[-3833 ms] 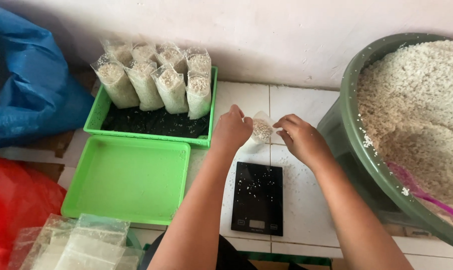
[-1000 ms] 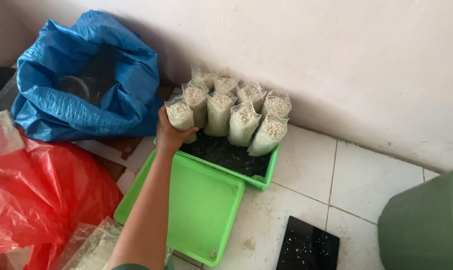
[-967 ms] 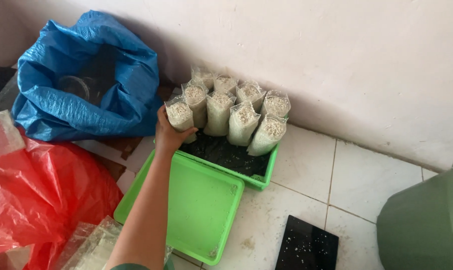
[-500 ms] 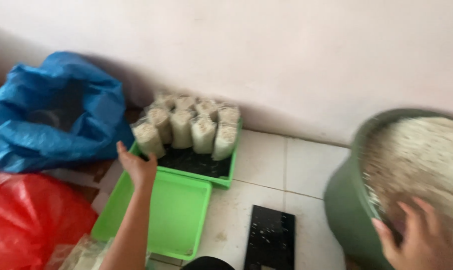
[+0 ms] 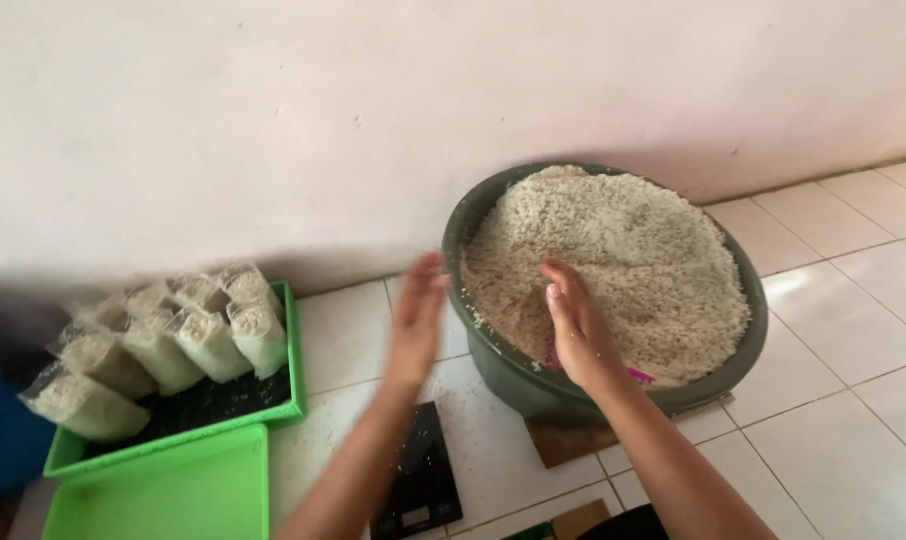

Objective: The person is scooping a granular food product into small plastic bags, weighing each bag on a digital scale for consistency, and then organizing the filled bags into a storage crate.

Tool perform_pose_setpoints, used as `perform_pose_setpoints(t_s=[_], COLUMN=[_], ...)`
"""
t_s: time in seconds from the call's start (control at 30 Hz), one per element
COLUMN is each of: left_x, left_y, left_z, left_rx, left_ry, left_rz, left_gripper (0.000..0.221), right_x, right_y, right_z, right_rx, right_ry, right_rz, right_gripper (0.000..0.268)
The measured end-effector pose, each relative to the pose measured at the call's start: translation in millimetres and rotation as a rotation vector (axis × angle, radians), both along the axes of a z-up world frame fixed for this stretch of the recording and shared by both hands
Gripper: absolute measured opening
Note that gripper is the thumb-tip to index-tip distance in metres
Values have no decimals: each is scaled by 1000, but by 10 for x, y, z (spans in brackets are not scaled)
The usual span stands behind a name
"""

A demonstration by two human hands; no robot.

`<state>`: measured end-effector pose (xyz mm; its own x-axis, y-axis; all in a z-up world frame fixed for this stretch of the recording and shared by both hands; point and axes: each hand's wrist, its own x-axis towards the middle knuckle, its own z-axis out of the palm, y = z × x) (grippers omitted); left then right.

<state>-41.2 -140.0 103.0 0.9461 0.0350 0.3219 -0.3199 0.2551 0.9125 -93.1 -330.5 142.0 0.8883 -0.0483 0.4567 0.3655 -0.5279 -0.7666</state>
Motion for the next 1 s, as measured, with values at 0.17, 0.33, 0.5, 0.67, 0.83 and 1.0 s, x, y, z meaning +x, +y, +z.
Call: perform_pose_setpoints(t_s=[0.17, 0.33, 0.5, 0.67, 0.83, 1.0], left_x=[136, 336, 532, 128, 5, -202], left_y=[-1335, -1623, -1346, -1255, -1221, -1257], left_z=[-254, -409, -471, 417, 518, 681], left_rx=[-600, -932, -857, -672, -458, -399], left_ry=[362, 704, 768, 645, 473, 437], left_rz=[-492, -638, -430, -505, -364, -526], left_gripper=[70, 95, 86, 94, 95, 95], right_x=[237, 715, 413, 410, 211, 652], right_y=[-52, -853, -661, -742, -477, -925], right_z=[-22, -454, 48, -314, -53, -553], right_rx=[-121, -473, -360, -410, -335, -640], right_ry=[-139, 32, -25, 310, -33, 293], right_rz=[148, 105, 28, -70, -84, -169], right_gripper=[47, 49, 46, 59, 56, 57])
